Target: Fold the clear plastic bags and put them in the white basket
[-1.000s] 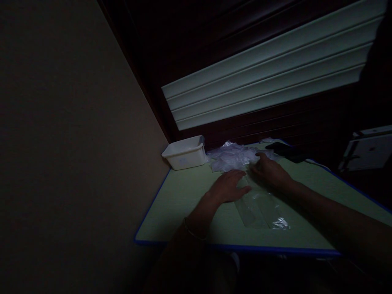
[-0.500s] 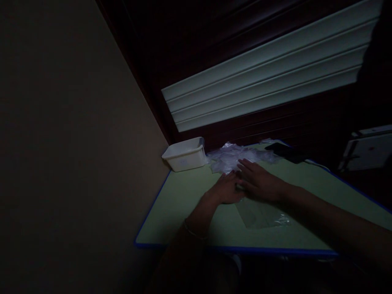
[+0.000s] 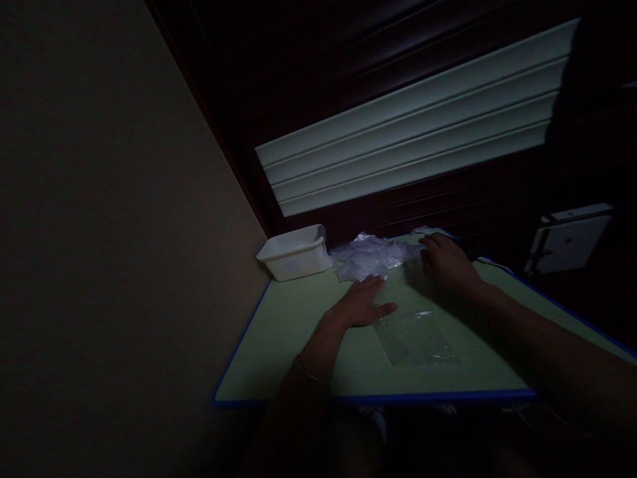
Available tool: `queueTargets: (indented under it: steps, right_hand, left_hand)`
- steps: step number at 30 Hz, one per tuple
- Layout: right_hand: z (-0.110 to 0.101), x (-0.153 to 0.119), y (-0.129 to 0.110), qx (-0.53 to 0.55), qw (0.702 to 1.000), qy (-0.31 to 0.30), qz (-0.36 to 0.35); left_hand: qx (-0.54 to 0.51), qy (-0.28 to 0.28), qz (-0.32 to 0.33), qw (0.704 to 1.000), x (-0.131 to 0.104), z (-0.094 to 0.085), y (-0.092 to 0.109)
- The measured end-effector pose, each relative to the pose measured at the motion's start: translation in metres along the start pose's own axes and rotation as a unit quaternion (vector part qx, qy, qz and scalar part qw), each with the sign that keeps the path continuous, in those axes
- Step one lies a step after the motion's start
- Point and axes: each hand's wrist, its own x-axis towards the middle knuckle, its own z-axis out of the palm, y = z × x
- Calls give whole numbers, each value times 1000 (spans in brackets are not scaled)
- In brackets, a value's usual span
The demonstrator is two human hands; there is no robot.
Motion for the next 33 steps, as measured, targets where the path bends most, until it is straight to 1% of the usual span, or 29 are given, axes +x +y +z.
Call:
queueTargets:
  steps: [2, 4, 6, 8, 10, 12, 15, 18, 21, 24, 28, 33]
  right_hand:
    - [-3, 2, -8, 4, 1000, 31, 1]
    - [-5, 3, -12, 30, 998, 62, -7]
    - [-6, 3, -16, 69, 994, 85, -21]
    - [-7, 1, -20, 106, 991, 78, -38]
    - [-8, -2, -26, 135, 989, 34, -46]
    - [-8, -5, -31, 155, 987, -10, -40]
    - [-6, -8, -36, 180, 982, -39, -40]
    - [-3, -10, -38, 196, 973, -83, -88]
    - [2, -13, -40, 193, 959, -142, -151]
    - [10, -16, -38, 188, 945, -191, -187]
    - [15, -15, -35, 183, 944, -197, -192]
    - [12, -15, -36, 174, 944, -201, -196]
  left_hand:
    - [4, 52, 13, 999, 1, -2, -3]
    - [5, 111, 33, 993, 2, -6, -4]
    - [2, 141, 43, 989, 2, -10, -3]
    - [1, 131, 46, 990, 1, -15, -1]
    - [-1, 107, 47, 993, -1, -17, 2]
    - [-8, 90, 46, 995, -3, -19, 3]
    - [-32, 70, 38, 996, -7, -22, 1]
    - [-52, 35, 33, 997, -11, -25, -4]
    - [-65, -4, 54, 996, -10, -27, -5]
    - [-76, -12, 62, 995, -7, -26, -4]
    - [-92, -13, 47, 995, -5, -23, -3]
    - [-129, 7, 42, 991, -7, -22, -1]
